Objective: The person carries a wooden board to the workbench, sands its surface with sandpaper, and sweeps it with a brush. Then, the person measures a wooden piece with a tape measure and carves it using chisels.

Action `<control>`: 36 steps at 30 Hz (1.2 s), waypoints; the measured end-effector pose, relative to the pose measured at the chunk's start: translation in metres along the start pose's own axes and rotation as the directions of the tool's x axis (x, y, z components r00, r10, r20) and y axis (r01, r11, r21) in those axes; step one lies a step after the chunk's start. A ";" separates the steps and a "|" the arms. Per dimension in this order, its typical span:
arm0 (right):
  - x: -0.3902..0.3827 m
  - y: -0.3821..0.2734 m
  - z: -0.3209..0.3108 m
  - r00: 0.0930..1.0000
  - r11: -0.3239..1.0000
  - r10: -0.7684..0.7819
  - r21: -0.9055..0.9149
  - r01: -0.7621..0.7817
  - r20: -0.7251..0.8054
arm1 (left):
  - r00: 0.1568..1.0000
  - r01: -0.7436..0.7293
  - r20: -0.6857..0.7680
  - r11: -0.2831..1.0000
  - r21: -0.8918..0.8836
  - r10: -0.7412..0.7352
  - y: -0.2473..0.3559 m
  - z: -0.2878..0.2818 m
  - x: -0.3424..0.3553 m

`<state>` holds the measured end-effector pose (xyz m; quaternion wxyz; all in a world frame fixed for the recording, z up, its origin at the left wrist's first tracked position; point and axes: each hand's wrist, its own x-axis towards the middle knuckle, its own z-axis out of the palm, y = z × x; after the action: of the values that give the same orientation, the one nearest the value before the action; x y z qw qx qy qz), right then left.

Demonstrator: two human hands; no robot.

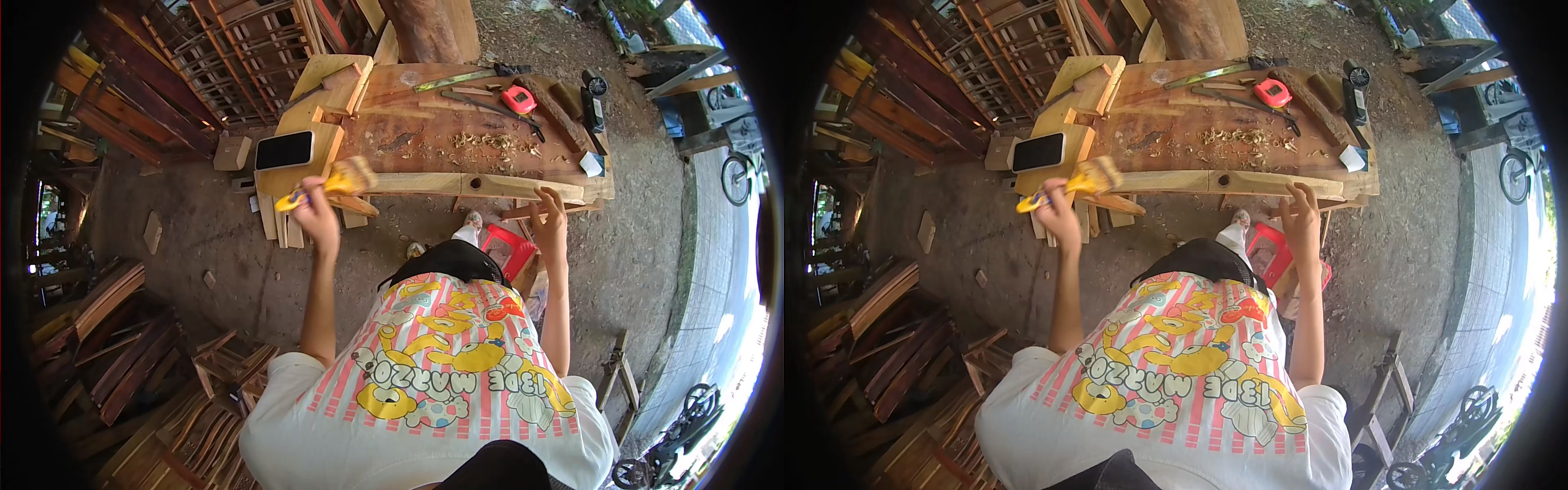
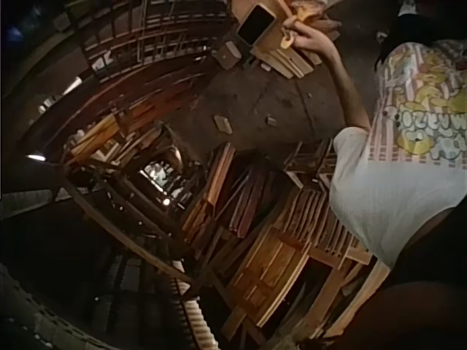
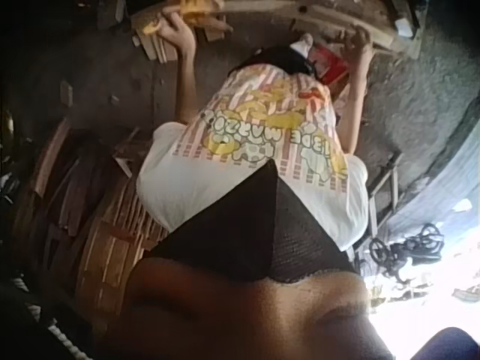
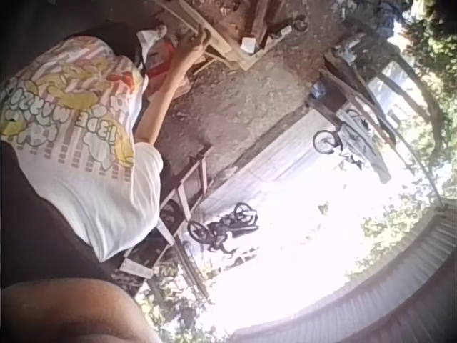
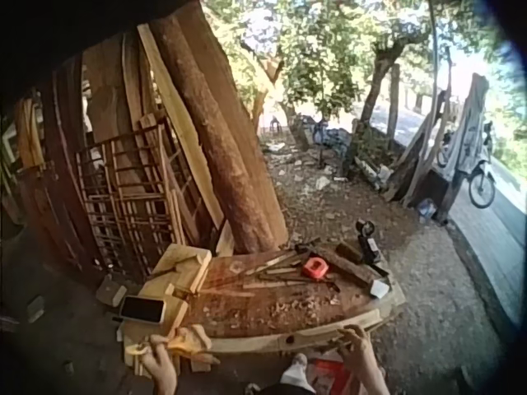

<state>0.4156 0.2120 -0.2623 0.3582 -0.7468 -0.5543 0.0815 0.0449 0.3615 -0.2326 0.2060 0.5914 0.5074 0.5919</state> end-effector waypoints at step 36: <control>0.031 -0.078 0.059 0.971 0.937 -0.131 0.344 0.056 0.198 | 0.692 -0.355 0.653 0.933 -0.065 0.308 0.088 0.148 -0.054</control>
<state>0.3369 0.2760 -0.2480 0.4210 -0.6339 -0.6032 0.2390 0.2229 0.3331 -0.2166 0.2399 0.8483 0.3076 0.3581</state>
